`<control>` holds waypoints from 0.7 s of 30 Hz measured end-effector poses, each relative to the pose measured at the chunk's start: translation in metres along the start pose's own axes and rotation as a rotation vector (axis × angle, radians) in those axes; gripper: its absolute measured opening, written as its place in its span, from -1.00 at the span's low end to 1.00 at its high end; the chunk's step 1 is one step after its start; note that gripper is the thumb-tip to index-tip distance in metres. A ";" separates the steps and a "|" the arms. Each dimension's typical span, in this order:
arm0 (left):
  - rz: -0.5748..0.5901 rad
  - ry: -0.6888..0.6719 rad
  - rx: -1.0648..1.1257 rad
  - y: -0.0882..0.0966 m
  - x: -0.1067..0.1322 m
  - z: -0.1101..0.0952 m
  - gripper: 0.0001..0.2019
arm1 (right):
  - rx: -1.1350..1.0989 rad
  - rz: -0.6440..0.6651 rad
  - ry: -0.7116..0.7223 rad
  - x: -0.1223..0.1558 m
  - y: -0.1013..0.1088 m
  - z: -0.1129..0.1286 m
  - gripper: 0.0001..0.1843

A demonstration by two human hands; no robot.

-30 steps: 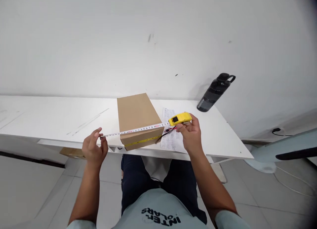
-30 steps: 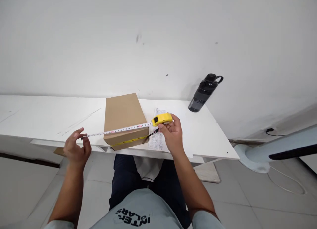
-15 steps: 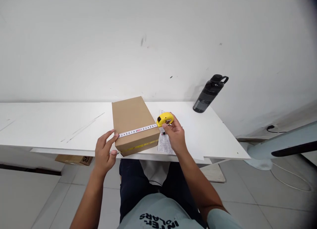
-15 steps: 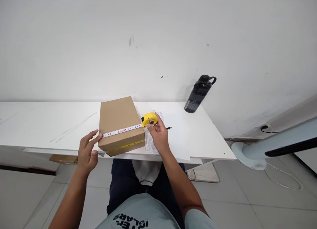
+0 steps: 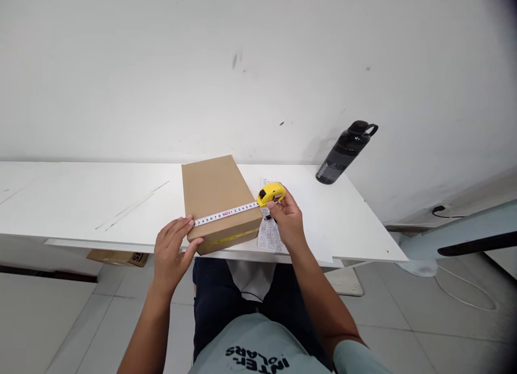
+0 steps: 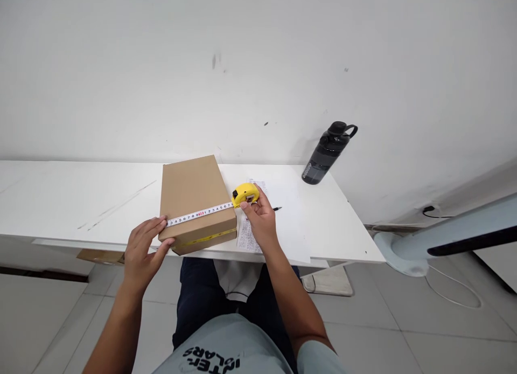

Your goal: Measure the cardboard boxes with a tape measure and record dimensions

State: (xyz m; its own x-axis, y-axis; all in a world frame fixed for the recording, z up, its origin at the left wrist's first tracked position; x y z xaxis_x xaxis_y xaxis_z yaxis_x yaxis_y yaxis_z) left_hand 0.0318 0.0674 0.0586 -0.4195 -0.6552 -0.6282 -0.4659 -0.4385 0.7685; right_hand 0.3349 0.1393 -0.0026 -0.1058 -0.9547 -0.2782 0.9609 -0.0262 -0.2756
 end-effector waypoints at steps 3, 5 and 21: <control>-0.042 -0.016 -0.032 0.003 0.003 -0.005 -0.56 | 0.012 0.010 0.004 0.000 0.001 0.006 -0.27; -0.084 -0.036 -0.024 0.008 0.006 -0.010 -0.63 | -0.003 0.012 0.000 0.004 0.004 0.011 -0.38; -0.081 -0.203 0.292 -0.029 -0.001 -0.121 -0.81 | -0.123 0.339 -0.272 0.105 -0.016 -0.003 -0.51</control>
State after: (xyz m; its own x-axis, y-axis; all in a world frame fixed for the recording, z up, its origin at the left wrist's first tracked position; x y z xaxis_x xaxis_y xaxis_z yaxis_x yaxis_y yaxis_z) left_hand 0.1398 0.0065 0.0516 -0.5043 -0.4772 -0.7197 -0.6947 -0.2709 0.6664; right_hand 0.3079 0.0400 -0.0300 0.2965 -0.9470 -0.1240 0.8904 0.3210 -0.3228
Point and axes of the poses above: each hand's wrist, its own x-axis away from the middle knuckle, its own y-axis out of the back of the hand, z = x × y, the point moved 7 cm from there along -x, towards the middle knuckle, and after that the axes turned 14 degrees about z, right-handed, at the moved point
